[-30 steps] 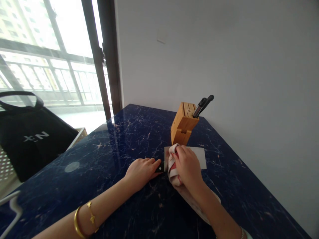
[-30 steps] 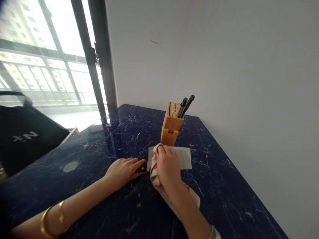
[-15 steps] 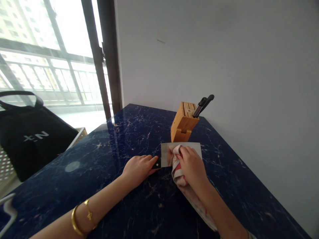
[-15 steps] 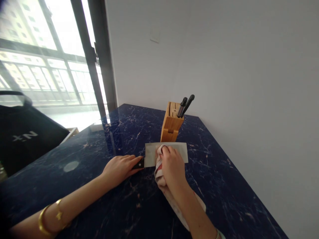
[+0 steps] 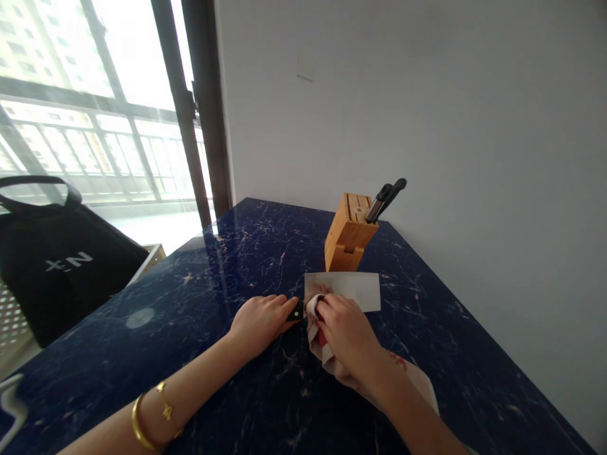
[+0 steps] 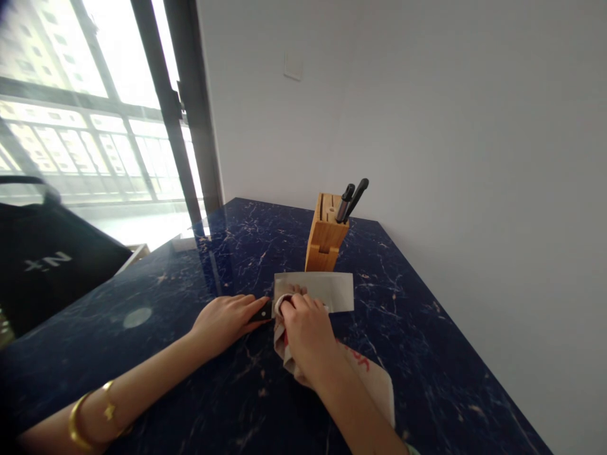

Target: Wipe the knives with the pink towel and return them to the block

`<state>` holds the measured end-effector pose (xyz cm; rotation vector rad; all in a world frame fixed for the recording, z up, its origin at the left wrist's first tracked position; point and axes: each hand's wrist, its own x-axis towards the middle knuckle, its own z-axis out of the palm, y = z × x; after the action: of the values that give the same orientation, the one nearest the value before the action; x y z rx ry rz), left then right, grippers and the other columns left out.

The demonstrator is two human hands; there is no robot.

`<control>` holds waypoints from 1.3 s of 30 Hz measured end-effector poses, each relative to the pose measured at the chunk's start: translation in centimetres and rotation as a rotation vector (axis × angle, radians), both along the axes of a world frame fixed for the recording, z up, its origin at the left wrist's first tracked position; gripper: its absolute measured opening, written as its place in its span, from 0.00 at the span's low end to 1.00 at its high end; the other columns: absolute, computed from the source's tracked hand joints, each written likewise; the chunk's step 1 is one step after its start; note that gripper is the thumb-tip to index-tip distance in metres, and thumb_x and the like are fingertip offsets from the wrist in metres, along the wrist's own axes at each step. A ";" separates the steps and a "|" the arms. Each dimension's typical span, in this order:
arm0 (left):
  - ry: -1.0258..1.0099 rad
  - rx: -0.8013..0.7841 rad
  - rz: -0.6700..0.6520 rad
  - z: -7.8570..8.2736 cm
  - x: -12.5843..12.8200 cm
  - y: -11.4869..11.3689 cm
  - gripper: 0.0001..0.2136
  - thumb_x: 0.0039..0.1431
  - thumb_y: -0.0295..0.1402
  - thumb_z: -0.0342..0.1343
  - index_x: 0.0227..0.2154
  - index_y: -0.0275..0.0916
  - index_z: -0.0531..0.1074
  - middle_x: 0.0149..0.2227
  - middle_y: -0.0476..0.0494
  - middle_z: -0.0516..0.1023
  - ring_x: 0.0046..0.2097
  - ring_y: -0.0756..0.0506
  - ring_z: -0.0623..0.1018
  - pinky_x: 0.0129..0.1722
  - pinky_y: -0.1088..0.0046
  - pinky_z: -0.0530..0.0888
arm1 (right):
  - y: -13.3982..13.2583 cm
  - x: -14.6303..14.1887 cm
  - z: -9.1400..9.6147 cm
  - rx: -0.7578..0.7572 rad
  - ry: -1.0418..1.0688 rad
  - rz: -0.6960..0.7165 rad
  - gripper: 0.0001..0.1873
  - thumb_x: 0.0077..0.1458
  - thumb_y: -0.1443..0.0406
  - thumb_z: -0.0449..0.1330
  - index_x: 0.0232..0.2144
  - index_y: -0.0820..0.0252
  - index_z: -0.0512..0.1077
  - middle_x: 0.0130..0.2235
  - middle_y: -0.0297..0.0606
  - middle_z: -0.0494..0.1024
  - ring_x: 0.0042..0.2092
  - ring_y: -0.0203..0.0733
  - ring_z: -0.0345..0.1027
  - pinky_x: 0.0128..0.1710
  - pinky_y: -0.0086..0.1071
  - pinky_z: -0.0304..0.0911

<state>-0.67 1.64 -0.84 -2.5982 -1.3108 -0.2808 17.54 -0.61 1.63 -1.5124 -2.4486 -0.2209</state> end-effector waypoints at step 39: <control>-0.030 -0.080 0.038 0.0 -0.1 0.3 0.17 0.57 0.45 0.44 0.46 0.43 0.64 0.31 0.46 0.74 0.34 0.46 0.75 0.27 0.75 0.66 | -3.0 3.2 2.9 -0.230 -0.152 -0.158 0.08 0.39 0.67 0.57 0.28 0.57 0.67 0.29 0.37 0.75 0.31 0.44 0.68 0.28 0.32 0.54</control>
<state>-0.79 1.97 -0.87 -2.6416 -1.4074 -0.2668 20.72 -3.61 4.55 -1.8526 -2.5444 -0.0876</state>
